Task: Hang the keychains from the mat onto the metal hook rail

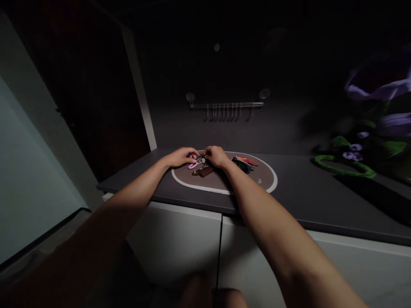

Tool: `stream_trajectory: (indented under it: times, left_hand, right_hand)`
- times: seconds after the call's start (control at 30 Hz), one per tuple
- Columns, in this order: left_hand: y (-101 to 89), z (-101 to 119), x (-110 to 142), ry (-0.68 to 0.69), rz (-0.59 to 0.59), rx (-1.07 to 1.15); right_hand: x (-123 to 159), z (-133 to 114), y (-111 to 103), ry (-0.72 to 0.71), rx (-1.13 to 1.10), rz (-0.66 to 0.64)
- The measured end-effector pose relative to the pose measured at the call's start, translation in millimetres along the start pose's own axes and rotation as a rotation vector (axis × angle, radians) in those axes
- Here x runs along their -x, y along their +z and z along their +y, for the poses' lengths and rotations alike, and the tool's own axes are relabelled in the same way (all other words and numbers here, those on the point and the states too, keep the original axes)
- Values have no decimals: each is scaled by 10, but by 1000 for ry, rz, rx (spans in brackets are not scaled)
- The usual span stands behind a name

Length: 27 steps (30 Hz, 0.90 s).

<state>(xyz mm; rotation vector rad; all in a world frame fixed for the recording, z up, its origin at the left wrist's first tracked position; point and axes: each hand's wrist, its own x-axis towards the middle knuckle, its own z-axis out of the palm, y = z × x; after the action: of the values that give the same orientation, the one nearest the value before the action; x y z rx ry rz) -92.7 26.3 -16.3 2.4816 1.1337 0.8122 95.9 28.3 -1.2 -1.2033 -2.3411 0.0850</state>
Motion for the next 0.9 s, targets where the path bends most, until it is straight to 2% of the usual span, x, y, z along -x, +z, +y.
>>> stream_trajectory:
  times: [0.43, 0.63, 0.9]
  left_hand:
    - [1, 103, 27, 149, 31, -319]
    - [47, 85, 8, 100, 99, -450]
    - [58, 108, -2, -40, 230, -271]
  right_hand:
    - [7, -19, 13, 8, 33, -16]
    - [1, -27, 9, 0, 44, -14]
    - [-8, -14, 43, -7, 35, 17]
